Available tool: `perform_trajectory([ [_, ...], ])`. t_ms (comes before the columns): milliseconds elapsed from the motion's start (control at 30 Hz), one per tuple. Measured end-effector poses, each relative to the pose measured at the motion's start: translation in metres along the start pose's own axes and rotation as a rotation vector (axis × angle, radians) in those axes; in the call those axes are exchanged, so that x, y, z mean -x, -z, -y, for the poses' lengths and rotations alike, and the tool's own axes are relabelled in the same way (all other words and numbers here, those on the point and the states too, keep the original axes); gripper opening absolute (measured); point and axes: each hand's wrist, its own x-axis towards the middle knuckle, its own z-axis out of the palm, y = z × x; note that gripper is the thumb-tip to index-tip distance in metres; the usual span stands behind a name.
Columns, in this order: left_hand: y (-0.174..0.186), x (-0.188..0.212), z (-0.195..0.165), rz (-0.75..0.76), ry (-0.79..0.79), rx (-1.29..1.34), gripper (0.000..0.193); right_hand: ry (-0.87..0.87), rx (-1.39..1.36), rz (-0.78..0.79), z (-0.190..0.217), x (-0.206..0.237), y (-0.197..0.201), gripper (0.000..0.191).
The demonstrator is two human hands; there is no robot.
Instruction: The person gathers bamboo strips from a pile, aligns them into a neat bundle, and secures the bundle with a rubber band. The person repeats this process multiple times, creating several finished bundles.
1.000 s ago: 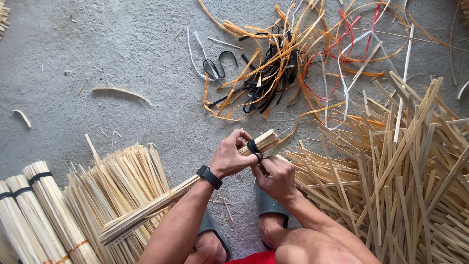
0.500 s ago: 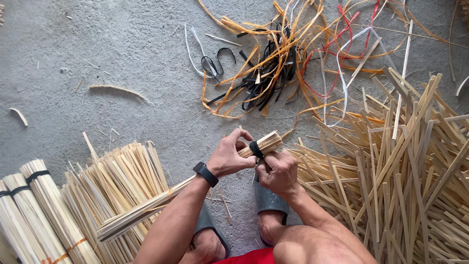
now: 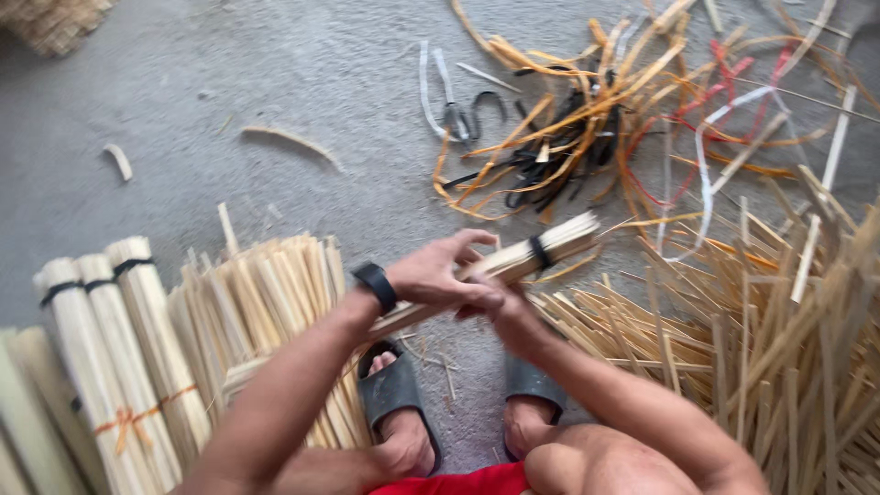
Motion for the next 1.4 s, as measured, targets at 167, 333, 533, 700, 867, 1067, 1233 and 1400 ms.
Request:
perform_trajectory([
  [167,0.073,0.100,0.019,0.013,0.237,-0.070,0.070,0.265,-0.170,0.129,0.144,-0.021,-0.027,0.038],
  [333,0.090,0.114,0.053,-0.323,-0.005,-0.124,0.044,0.607,0.314,0.319,0.238,-0.011,-0.156,0.024],
  [533,0.071,0.053,0.129,-0.704,-0.392,-0.061,0.027,0.847,0.828,0.349,0.229,-0.039,-0.270,0.012],
  [700,0.094,0.023,0.178,-0.813,-0.445,0.077,0.023,1.023,0.860,0.502,0.195,-0.081,-0.302,0.008],
  [867,0.096,0.002,0.208,-0.816,-0.237,0.028,0.029,0.879,0.788,0.446,0.179,-0.097,-0.316,0.011],
  [1067,0.085,-0.013,0.224,-1.057,-0.470,0.007,0.036,0.912,0.877,0.361,0.179,-0.105,-0.304,0.009],
  [1233,0.096,-0.037,0.251,-1.150,-0.484,-0.061,0.028,0.726,0.612,0.279,0.201,-0.099,-0.327,0.009],
  [1400,0.103,-0.042,0.272,-0.922,-0.173,-0.283,0.026,0.935,0.694,0.369,0.172,-0.099,-0.327,0.009],
])
